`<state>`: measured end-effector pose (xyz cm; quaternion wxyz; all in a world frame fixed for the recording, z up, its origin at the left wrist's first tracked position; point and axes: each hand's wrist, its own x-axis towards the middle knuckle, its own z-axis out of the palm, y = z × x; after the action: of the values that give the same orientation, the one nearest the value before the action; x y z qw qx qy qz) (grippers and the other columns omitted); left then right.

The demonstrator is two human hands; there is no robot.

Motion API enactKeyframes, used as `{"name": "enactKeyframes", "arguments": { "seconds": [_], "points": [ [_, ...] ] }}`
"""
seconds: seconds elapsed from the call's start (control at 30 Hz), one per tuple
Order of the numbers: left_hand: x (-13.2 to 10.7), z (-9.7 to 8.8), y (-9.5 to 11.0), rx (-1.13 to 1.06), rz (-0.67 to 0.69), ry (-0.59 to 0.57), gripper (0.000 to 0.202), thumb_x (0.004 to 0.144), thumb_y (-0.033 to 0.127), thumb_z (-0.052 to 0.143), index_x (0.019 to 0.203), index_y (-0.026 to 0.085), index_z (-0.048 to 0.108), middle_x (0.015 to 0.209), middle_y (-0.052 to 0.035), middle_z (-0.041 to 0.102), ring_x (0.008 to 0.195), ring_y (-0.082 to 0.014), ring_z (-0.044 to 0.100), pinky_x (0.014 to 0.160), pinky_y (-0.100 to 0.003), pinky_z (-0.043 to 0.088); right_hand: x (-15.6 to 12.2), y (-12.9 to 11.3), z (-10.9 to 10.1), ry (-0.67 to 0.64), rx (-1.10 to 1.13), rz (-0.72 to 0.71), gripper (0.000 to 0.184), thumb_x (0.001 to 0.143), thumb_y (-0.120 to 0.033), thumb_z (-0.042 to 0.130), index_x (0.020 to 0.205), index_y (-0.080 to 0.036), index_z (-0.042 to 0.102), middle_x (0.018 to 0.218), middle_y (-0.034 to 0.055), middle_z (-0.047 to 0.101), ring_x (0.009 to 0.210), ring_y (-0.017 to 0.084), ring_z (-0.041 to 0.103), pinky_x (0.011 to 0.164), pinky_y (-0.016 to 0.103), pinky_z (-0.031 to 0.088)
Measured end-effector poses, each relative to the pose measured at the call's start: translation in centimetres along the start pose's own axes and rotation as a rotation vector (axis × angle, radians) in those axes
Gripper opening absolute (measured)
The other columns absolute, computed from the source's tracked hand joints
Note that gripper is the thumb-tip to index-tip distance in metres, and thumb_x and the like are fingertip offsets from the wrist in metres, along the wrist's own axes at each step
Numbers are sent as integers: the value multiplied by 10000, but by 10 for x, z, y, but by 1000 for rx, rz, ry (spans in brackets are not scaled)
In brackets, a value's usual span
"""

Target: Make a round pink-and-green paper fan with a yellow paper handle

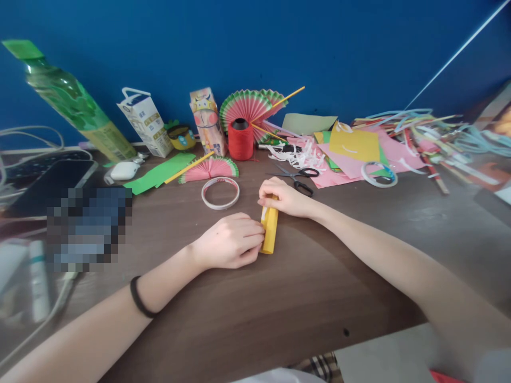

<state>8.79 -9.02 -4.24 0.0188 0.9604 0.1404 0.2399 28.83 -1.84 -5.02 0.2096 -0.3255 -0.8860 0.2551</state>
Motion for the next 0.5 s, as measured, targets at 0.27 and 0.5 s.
{"name": "enactKeyframes", "arguments": {
  "seconds": [0.27, 0.5],
  "points": [
    [0, 0, 0, -16, -6, 4, 207, 840, 132, 423, 798, 185, 619, 805, -49, 684, 774, -147, 628, 790, -315, 489, 0, 0, 2, 18, -17, 1, 262, 873, -386, 483, 695, -194, 478, 798, 31, 533, 865, 192, 414, 857, 356, 314],
    [0, 0, 0, -19, -4, 6, 211, 839, 130, 421, 786, 177, 619, 780, -52, 681, 779, -152, 635, 787, -317, 497, -1, -1, 3, 41, -24, 5, 308, 869, -436, 481, 694, -184, 502, 875, 49, 511, 898, 195, 424, 865, 357, 328]
  ]
}}
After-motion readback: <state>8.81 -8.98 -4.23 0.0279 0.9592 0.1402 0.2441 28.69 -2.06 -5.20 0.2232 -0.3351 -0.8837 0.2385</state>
